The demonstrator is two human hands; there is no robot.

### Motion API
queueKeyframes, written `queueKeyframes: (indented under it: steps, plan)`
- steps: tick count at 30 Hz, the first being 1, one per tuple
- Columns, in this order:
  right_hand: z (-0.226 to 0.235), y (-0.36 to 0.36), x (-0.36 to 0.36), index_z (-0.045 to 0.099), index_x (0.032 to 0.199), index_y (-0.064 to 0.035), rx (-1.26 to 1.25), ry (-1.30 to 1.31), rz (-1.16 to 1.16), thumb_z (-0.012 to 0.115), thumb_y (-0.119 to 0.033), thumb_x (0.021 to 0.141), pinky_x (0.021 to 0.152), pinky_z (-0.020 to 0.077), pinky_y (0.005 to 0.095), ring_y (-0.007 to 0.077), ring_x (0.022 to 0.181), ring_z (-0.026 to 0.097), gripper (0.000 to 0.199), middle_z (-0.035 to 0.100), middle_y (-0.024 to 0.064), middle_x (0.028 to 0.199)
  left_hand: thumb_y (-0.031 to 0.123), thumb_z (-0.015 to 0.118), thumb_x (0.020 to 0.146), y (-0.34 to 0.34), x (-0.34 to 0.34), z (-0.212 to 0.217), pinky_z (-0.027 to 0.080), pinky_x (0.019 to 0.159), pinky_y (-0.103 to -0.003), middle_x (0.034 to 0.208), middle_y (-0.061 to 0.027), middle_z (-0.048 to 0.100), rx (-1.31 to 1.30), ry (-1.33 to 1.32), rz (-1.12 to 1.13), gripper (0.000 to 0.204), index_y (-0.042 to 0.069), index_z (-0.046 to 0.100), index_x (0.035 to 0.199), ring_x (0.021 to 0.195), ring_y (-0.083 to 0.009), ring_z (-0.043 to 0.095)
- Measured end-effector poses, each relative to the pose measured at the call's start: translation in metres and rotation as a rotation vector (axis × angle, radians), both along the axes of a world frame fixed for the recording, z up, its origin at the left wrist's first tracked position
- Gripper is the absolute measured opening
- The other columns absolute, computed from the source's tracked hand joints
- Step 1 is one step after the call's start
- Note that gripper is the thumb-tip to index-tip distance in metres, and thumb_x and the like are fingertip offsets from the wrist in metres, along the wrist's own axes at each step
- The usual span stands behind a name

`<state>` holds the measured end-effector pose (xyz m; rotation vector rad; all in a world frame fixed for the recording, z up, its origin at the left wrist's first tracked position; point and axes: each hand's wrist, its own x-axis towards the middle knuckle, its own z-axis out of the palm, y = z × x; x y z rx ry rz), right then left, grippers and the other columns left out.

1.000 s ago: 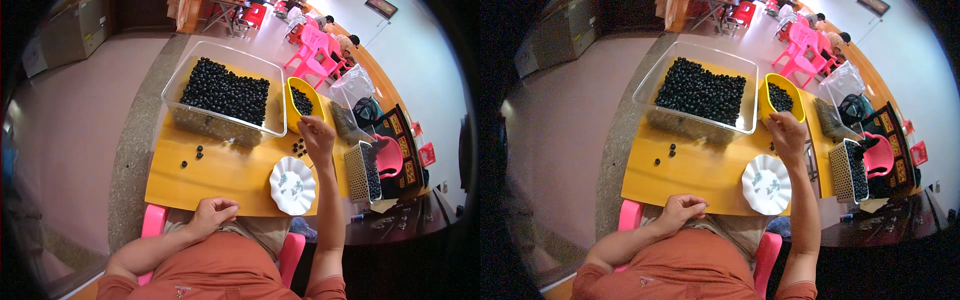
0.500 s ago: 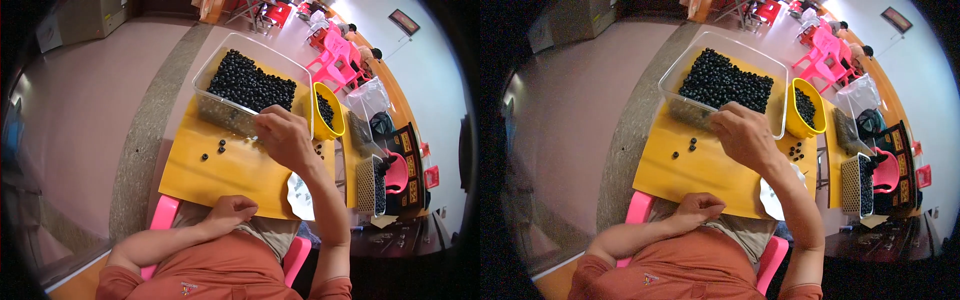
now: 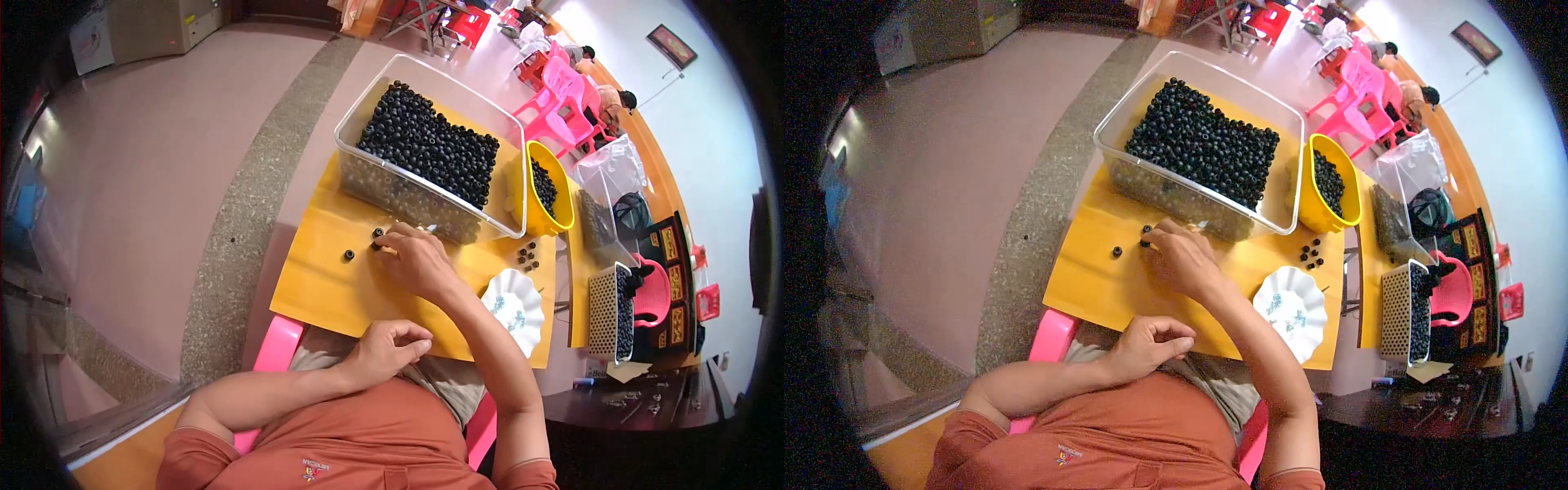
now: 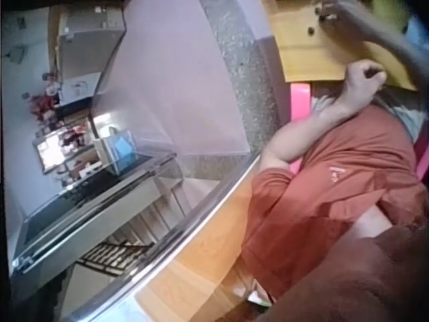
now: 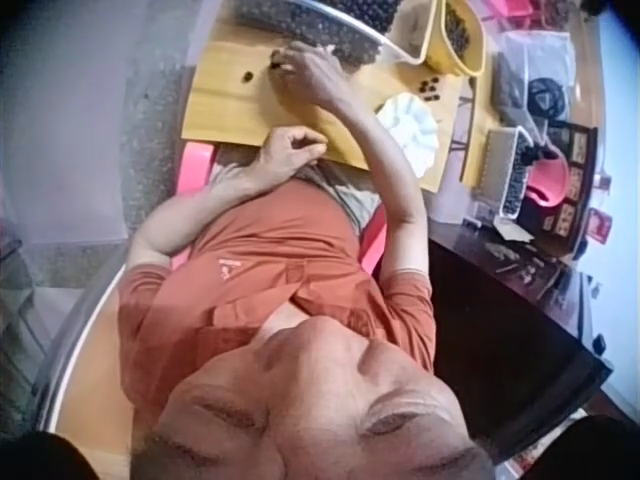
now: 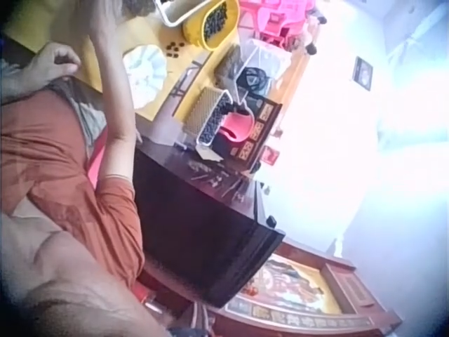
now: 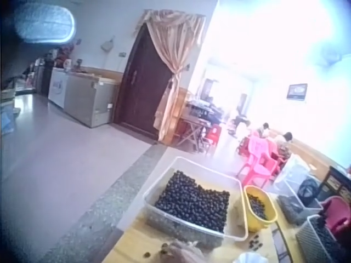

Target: Sorting and inspecting small black rubber or plastic rings at a workstation.

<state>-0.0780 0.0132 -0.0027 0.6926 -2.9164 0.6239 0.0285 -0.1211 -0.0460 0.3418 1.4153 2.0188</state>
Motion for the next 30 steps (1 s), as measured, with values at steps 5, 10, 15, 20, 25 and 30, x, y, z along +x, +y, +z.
queueKeyframes:
  steps: [5, 10, 15, 20, 25, 30]
  plan:
    - [0.046, 0.004, 0.003, 0.068, 0.086, -0.0037, -0.212, 0.297, 0.014, 0.070, 0.001, 0.076, 0.054, 0.0517, 0.0292, 0.0220, 0.064, 0.065, 0.011, 0.066, 0.0104, 0.084, 0.014, 0.063, 0.091, 0.000, 0.000, -0.002, 0.051, 0.064, -0.023, 0.082, -0.0025, 0.066, -0.047, -0.012, 0.003, 0.020, -0.003, 0.066, 0.102, 0.071, -0.0072, 0.060]
    - [0.098, 0.040, -0.022, 0.069, 0.089, -0.0006, -0.158, 0.409, -0.111, 0.070, -0.002, 0.077, 0.061, 0.0511, 0.0263, 0.0175, 0.067, 0.064, 0.012, 0.066, 0.0096, 0.083, 0.014, 0.063, 0.092, 0.001, 0.001, -0.002, 0.051, 0.064, -0.023, 0.081, -0.0028, 0.066, -0.009, -0.089, 0.009, 0.019, -0.003, 0.067, 0.100, 0.071, -0.0070, 0.060]
    - [0.109, 0.083, -0.065, 0.069, 0.093, 0.0012, 0.023, 0.004, -0.105, 0.068, -0.008, 0.080, 0.065, 0.0496, 0.0306, 0.0154, 0.069, 0.062, 0.016, 0.068, 0.0070, 0.083, 0.012, 0.064, 0.091, -0.005, -0.002, 0.007, 0.050, 0.065, -0.021, 0.082, -0.0006, 0.065, -0.064, -0.019, -0.017, 0.018, -0.001, 0.066, 0.103, 0.073, -0.0059, 0.059]
    - [0.077, 0.096, -0.102, 0.070, 0.091, -0.0039, 0.280, -0.632, 0.125, 0.064, -0.016, 0.076, 0.064, 0.0487, 0.0390, 0.0229, 0.072, 0.066, 0.020, 0.069, 0.0158, 0.078, 0.014, 0.065, 0.091, -0.006, -0.004, 0.003, 0.049, 0.066, -0.020, 0.085, -0.0002, 0.065, -0.054, -0.005, 0.006, 0.020, -0.001, 0.066, 0.104, 0.074, -0.0053, 0.059]
    - [0.072, 0.087, -0.113, 0.069, 0.087, -0.0050, 0.435, -0.564, 0.232, 0.060, -0.015, 0.078, 0.069, 0.0496, 0.0430, 0.0345, 0.082, 0.065, 0.016, 0.067, 0.0173, 0.079, 0.016, 0.065, 0.090, -0.009, -0.008, 0.005, 0.048, 0.068, -0.020, 0.089, -0.0002, 0.066, -0.064, 0.002, 0.029, 0.022, -0.001, 0.067, 0.105, 0.077, -0.0040, 0.058]
    - [0.064, 0.081, -0.119, 0.065, 0.100, -0.0015, 0.491, -0.247, 0.354, 0.053, -0.008, 0.081, 0.085, 0.0500, 0.0407, 0.0311, 0.101, 0.061, 0.023, 0.064, 0.0166, 0.102, 0.016, 0.066, 0.090, -0.013, -0.010, 0.014, 0.049, 0.070, -0.021, 0.090, -0.0004, 0.067, -0.073, 0.005, 0.017, 0.021, 0.000, 0.068, 0.104, 0.079, -0.0045, 0.058]
